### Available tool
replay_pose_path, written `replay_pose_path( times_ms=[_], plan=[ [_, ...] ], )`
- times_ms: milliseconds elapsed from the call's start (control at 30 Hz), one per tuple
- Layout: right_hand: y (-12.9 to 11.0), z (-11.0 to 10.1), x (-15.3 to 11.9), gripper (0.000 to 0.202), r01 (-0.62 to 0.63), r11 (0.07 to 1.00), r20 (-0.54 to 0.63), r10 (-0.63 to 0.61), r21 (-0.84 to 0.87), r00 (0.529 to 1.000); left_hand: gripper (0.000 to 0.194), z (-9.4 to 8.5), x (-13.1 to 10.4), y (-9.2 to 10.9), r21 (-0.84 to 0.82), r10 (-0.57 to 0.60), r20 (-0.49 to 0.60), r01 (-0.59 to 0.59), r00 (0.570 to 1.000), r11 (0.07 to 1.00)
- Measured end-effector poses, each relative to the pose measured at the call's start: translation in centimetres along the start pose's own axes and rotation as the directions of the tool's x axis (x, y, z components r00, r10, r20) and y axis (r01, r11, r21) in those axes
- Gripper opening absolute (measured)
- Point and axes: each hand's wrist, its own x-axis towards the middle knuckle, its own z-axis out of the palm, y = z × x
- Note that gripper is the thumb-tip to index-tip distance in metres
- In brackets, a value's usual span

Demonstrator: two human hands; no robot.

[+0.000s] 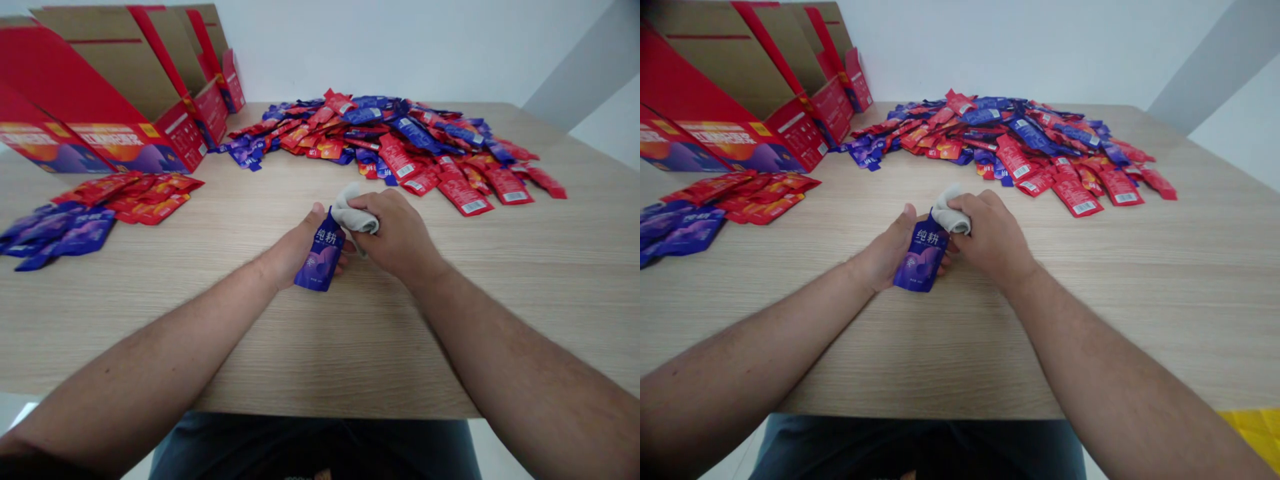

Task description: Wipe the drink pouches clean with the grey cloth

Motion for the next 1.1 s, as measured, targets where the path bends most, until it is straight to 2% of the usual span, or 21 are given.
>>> replay_pose_path(
  times_ms=[100, 233, 300, 367, 467, 533, 633, 800, 933, 967, 1033, 1100],
  plan=[
    [-0.1, 0.0, 0.0, 0.041, 0.044, 0.999, 0.049, -0.046, 0.031, 0.998, 0.076, -0.2, 0.0, 0.0, 0.022, -0.041, -0.017, 0.041, 0.999, 0.999],
    [0.3, -0.1, 0.4, 0.033, -0.065, 0.998, 0.017, 0.065, -0.016, 0.998, 0.074, -0.1, -0.2, 0.3, -0.029, -0.040, -0.009, 0.040, 0.999, 0.999],
    [0.0, -0.2, 0.3, 0.033, -0.075, 0.997, 0.035, 0.076, -0.023, 0.996, 0.072, 0.1, -0.1, 0.3, -0.071, -0.022, -0.006, 0.021, 1.000, 0.997],
    [-0.8, -0.1, -0.1, 0.041, -0.009, 1.000, 0.108, 0.008, 0.003, 0.994, 0.070, 0.3, 0.1, 0.4, -0.134, -0.010, -0.015, 0.008, 1.000, 0.991],
    [-2.0, 0.1, -0.7, 0.045, 0.087, 0.994, 0.244, -0.098, 0.059, 0.965, 0.071, 0.5, 0.3, 0.4, -0.222, -0.007, -0.015, 0.003, 1.000, 0.975],
    [-2.2, 0.1, -0.8, 0.044, 0.050, 0.998, 0.225, -0.058, 0.044, 0.973, 0.072, 0.6, 0.3, 0.5, -0.227, -0.017, -0.014, 0.014, 1.000, 0.974],
    [-2.2, 0.1, -0.7, 0.041, -0.027, 1.000, 0.138, 0.024, 0.014, 0.990, 0.071, 0.7, 0.0, 0.6, -0.205, -0.033, -0.025, 0.027, 0.999, 0.978],
    [-2.9, 0.1, -0.9, 0.043, 0.100, 0.992, 0.295, -0.119, 0.077, 0.948, 0.073, 1.3, -0.2, 1.1, -0.247, -0.034, -0.041, 0.023, 0.999, 0.969],
    [-3.0, -0.1, -0.7, 0.043, -0.018, 1.000, 0.215, 0.014, 0.017, 0.977, 0.073, 1.5, -0.2, 1.2, -0.229, -0.030, -0.047, 0.018, 0.998, 0.973],
    [-3.0, -0.1, -0.7, 0.043, -0.015, 1.000, 0.219, 0.010, 0.020, 0.976, 0.072, 1.5, -0.3, 1.1, -0.229, -0.030, -0.048, 0.018, 0.998, 0.973],
    [-3.2, -0.2, -0.8, 0.043, 0.051, 0.997, 0.300, -0.067, 0.061, 0.952, 0.071, 1.4, -0.4, 1.1, -0.235, -0.031, -0.064, 0.015, 0.997, 0.972],
    [-3.4, -0.3, -1.0, 0.043, 0.118, 0.987, 0.393, -0.152, 0.110, 0.907, 0.073, 1.2, -0.4, 1.1, -0.234, -0.031, -0.091, 0.009, 0.995, 0.972]
  ],
)
